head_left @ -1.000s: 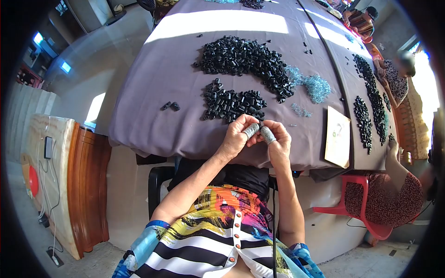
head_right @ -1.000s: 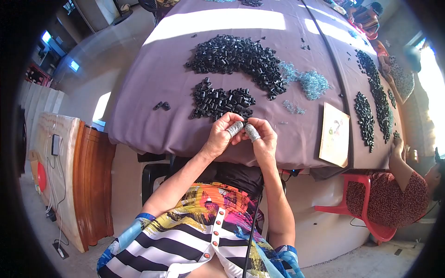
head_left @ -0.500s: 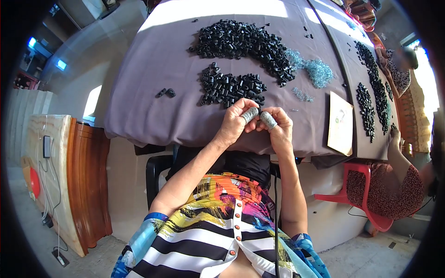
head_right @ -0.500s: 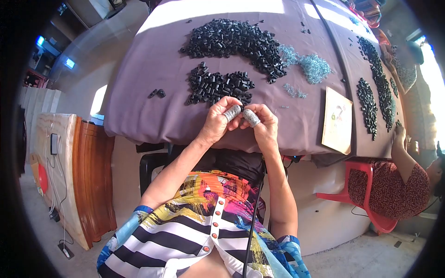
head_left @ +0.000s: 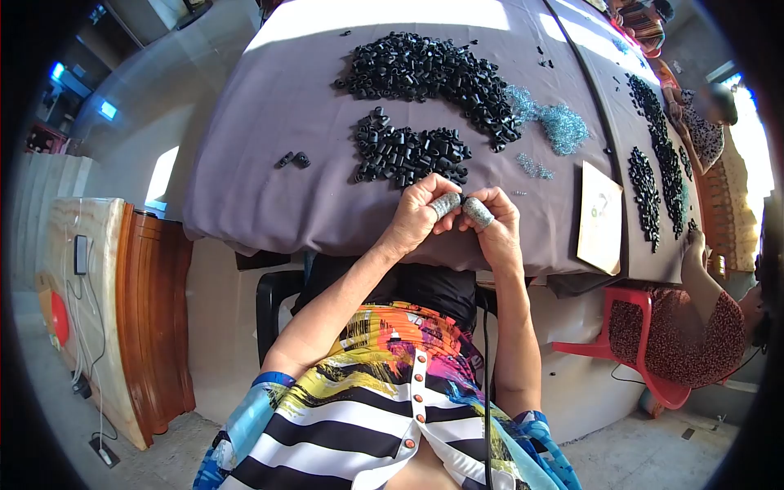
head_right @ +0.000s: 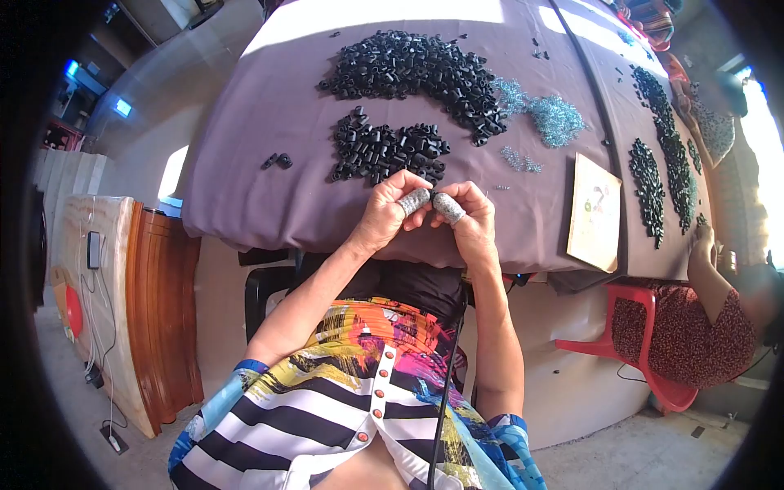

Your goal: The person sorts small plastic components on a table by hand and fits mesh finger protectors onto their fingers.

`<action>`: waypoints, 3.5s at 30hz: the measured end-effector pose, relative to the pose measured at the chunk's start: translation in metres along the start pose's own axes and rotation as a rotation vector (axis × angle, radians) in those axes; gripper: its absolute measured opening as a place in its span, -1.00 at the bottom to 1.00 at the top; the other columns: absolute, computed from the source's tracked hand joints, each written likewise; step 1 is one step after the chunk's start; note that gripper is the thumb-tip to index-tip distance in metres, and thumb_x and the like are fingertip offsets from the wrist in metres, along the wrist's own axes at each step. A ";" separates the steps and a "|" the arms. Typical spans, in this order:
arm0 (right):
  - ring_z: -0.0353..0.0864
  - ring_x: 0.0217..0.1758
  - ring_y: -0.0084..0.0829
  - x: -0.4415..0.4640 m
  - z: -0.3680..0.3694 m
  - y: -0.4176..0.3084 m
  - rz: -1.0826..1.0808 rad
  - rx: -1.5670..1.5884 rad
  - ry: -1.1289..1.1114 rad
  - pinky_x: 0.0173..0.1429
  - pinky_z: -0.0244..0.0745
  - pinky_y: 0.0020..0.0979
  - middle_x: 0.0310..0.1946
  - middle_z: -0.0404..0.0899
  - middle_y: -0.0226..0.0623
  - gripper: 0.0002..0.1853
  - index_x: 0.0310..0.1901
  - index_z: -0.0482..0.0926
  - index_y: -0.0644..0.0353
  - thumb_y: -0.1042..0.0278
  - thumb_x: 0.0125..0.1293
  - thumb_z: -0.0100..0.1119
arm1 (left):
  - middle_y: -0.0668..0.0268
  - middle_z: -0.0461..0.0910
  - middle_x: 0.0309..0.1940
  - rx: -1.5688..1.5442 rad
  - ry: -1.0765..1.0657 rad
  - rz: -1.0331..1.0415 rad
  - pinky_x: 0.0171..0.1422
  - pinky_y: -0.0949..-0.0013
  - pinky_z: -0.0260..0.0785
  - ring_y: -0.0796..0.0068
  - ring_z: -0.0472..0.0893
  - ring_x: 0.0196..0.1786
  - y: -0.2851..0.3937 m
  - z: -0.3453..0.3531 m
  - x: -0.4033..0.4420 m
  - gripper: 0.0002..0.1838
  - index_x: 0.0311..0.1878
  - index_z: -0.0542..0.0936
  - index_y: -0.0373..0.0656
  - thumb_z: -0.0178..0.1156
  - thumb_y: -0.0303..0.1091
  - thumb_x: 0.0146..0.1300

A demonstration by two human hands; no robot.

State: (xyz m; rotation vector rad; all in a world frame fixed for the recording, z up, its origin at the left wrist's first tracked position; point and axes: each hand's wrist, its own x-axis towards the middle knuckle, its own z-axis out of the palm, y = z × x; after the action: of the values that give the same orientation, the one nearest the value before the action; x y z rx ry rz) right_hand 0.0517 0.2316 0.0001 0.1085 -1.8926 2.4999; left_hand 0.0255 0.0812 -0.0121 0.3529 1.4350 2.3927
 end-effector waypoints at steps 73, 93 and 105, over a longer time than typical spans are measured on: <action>0.38 -0.67 -0.71 -0.001 -0.006 -0.004 0.068 -0.105 -0.143 -0.66 0.23 -0.65 -0.62 0.48 -0.44 -0.89 -0.50 0.47 0.28 0.64 0.03 0.23 | 0.38 0.48 -0.60 0.048 -0.218 -0.280 -0.72 0.71 -0.02 0.86 0.27 -0.70 0.021 -0.015 0.000 -0.95 -0.31 0.48 -0.20 0.04 -0.55 0.22; 0.42 -0.58 -0.71 -0.003 0.013 -0.007 0.029 -0.246 -0.029 -0.60 0.33 -0.62 -0.59 0.48 -0.46 -0.88 -0.40 0.46 0.26 0.62 0.06 0.23 | 0.43 0.46 -0.63 0.144 -0.110 -0.216 -0.75 0.70 -0.05 0.84 0.27 -0.75 0.021 -0.009 -0.003 -0.90 -0.26 0.48 -0.20 -0.02 -0.53 0.20; 0.35 -0.52 -0.74 -0.004 0.011 -0.008 0.074 -0.246 -0.111 -0.46 0.37 -0.64 -0.56 0.41 -0.56 -0.67 -0.15 0.51 0.28 0.55 -0.01 0.31 | 0.46 0.44 -0.61 0.128 -0.093 -0.171 -0.73 0.71 0.00 0.82 0.28 -0.73 0.019 -0.009 -0.004 -0.86 -0.16 0.41 -0.17 0.03 -0.33 0.29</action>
State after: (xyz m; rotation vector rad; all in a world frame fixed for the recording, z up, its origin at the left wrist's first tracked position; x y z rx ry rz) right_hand 0.0572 0.2230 0.0102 0.1817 -2.2702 2.3245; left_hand 0.0227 0.0643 0.0009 0.3526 1.5147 2.1285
